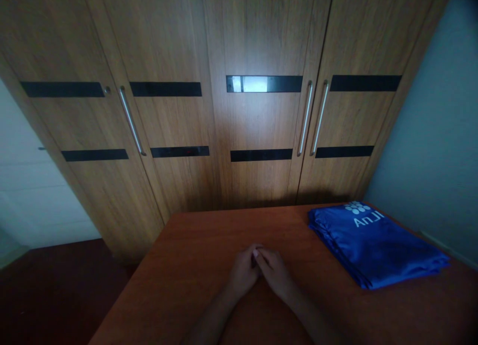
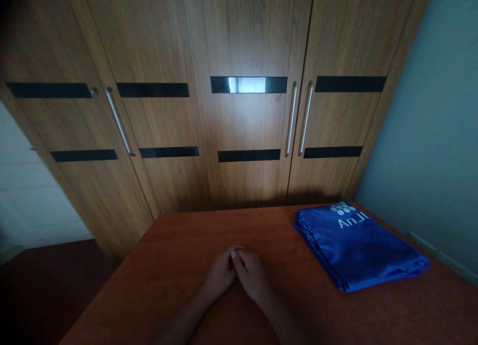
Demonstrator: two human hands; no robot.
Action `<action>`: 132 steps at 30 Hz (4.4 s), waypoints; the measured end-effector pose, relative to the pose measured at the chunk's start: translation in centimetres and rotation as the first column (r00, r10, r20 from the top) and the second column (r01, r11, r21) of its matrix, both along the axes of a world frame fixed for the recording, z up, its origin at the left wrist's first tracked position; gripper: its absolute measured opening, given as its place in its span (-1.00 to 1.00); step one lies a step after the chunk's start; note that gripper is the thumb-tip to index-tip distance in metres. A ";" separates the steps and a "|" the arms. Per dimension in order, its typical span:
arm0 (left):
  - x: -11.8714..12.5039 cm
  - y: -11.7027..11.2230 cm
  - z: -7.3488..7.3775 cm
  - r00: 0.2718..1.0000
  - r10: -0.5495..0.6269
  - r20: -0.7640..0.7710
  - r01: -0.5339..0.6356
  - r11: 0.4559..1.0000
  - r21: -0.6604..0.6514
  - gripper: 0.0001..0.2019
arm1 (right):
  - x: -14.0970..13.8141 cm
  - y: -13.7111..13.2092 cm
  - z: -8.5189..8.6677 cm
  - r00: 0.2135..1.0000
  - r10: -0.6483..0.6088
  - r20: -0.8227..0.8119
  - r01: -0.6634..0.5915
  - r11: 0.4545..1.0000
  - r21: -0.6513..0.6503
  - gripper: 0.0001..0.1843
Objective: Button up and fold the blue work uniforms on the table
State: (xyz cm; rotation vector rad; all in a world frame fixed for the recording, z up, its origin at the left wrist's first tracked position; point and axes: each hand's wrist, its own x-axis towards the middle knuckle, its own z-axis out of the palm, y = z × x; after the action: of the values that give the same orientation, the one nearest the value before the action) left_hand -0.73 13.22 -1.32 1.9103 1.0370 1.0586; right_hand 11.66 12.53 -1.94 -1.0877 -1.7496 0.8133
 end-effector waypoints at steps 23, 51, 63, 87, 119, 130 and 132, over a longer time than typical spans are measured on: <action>0.1 -0.5 0.7 1.000 -0.019 -0.025 0.019 1.000 -0.012 -0.67 | 0.1 0.0 -0.1 0.986 0.002 0.165 -0.018 0.995 0.095 -0.57; 0.1 -0.5 0.6 0.999 -0.029 -0.040 0.029 1.000 0.003 -0.71 | 0.3 0.0 0.0 0.981 0.012 0.196 -0.035 0.993 0.117 -0.59; 0.1 -0.4 0.5 0.998 -0.030 -0.046 0.029 1.000 -0.010 -0.71 | 0.4 -0.1 0.2 0.977 0.006 0.212 -0.031 0.993 0.118 -0.59; 0.0 -0.3 0.2 0.998 -0.013 -0.061 0.014 1.000 0.019 -0.74 | 0.4 0.0 0.2 0.977 0.010 0.212 -0.035 0.993 0.114 -0.61; 0.1 -0.4 0.5 0.998 -0.002 -0.063 0.002 1.000 -0.012 -0.75 | 0.5 0.0 0.0 0.969 0.012 0.247 -0.045 0.991 0.126 -0.64; 0.1 -0.2 0.2 0.999 -0.011 -0.050 0.011 1.000 -0.005 -0.72 | 0.5 -0.1 0.2 0.966 0.010 0.258 -0.040 0.993 0.110 -0.63; 0.1 -0.3 0.3 0.998 -0.010 -0.060 0.009 1.000 -0.009 -0.71 | 0.5 -0.2 0.4 0.964 0.003 0.264 -0.032 0.994 0.105 -0.62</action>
State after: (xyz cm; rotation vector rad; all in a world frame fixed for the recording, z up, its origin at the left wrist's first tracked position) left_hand -0.63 12.95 -1.01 1.9488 1.0630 0.9957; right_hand 12.19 12.36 -1.55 -1.1500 -2.0028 0.5958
